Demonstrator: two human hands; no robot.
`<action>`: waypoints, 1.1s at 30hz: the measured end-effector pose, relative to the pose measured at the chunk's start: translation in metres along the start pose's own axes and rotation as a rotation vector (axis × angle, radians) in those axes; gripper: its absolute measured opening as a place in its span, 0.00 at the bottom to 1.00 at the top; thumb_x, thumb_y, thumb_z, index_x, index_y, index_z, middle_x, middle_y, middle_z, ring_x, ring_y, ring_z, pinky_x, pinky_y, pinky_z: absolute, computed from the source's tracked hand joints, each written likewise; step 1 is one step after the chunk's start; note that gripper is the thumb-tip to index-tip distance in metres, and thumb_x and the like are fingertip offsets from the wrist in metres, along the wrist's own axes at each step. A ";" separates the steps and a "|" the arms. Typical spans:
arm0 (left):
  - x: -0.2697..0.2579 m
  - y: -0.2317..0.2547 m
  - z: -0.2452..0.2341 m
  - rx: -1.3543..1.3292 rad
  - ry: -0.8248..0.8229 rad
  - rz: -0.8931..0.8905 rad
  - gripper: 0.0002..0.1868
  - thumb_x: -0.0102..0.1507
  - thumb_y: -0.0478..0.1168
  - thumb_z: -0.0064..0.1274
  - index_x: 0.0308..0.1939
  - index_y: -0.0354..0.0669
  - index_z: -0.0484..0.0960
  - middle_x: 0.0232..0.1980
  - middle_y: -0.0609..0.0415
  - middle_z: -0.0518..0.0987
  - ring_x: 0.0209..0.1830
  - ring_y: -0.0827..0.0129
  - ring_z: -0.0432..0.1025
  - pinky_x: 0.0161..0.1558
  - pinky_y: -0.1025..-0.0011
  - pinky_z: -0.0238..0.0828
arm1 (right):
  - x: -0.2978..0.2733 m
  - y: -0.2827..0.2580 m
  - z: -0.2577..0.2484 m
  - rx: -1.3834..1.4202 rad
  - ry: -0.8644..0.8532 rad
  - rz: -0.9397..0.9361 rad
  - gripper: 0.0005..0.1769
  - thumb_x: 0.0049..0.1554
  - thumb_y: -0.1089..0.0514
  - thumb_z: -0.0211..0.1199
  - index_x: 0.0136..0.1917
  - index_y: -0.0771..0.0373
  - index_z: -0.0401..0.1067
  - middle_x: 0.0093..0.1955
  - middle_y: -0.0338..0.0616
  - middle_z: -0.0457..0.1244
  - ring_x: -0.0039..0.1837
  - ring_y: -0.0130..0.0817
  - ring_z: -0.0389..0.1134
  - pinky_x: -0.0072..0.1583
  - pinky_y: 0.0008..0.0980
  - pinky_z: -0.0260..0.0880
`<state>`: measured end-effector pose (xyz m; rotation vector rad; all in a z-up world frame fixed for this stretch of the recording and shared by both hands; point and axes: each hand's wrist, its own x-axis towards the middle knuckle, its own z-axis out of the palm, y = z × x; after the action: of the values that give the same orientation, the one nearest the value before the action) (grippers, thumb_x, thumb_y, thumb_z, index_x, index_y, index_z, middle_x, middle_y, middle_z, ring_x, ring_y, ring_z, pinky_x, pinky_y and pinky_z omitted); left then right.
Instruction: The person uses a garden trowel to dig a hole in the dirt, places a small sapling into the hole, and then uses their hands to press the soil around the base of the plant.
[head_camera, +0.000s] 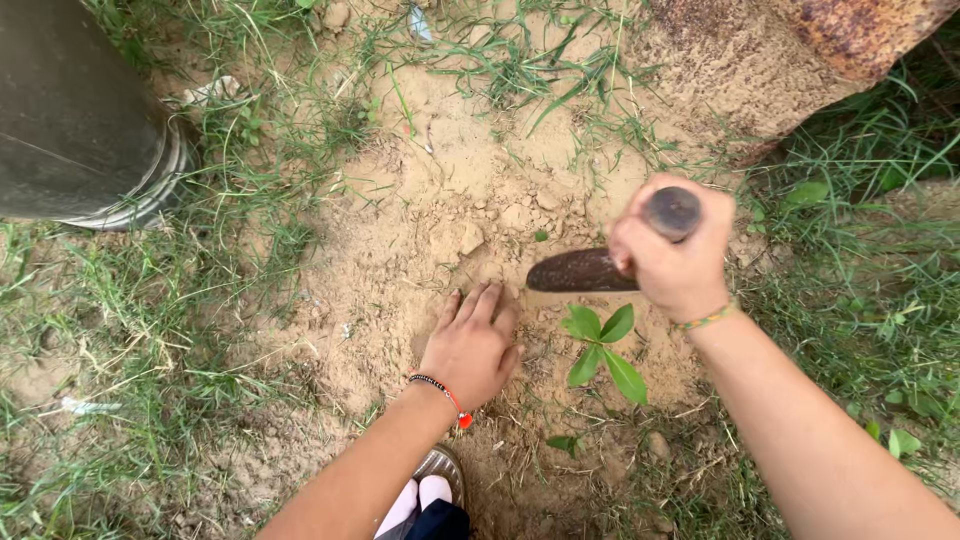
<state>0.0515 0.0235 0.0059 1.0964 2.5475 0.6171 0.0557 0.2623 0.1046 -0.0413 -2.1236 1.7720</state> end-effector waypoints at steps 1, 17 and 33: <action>0.003 0.001 0.001 -0.027 0.048 -0.014 0.31 0.63 0.48 0.53 0.66 0.36 0.68 0.74 0.36 0.61 0.76 0.44 0.54 0.74 0.47 0.44 | 0.001 -0.004 -0.007 0.013 0.009 -0.027 0.07 0.56 0.72 0.59 0.37 0.69 0.68 0.32 0.45 0.65 0.31 0.26 0.66 0.34 0.27 0.67; 0.071 -0.024 0.036 0.296 0.089 0.383 0.33 0.65 0.60 0.34 0.72 0.56 0.69 0.77 0.54 0.58 0.80 0.56 0.41 0.75 0.43 0.31 | -0.021 -0.012 -0.053 0.068 0.169 -0.118 0.08 0.62 0.74 0.56 0.39 0.75 0.66 0.33 0.52 0.63 0.32 0.32 0.66 0.37 0.32 0.70; 0.036 -0.014 0.004 -0.112 0.286 0.160 0.20 0.60 0.38 0.52 0.56 0.42 0.82 0.61 0.45 0.78 0.69 0.54 0.68 0.73 0.54 0.55 | -0.025 0.015 -0.005 -0.264 0.077 -0.077 0.05 0.54 0.72 0.62 0.38 0.70 0.69 0.32 0.43 0.64 0.31 0.27 0.64 0.34 0.24 0.63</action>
<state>0.0210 0.0430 -0.0082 1.2594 2.6346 1.0119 0.0773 0.2637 0.0849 -0.0936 -2.2568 1.4153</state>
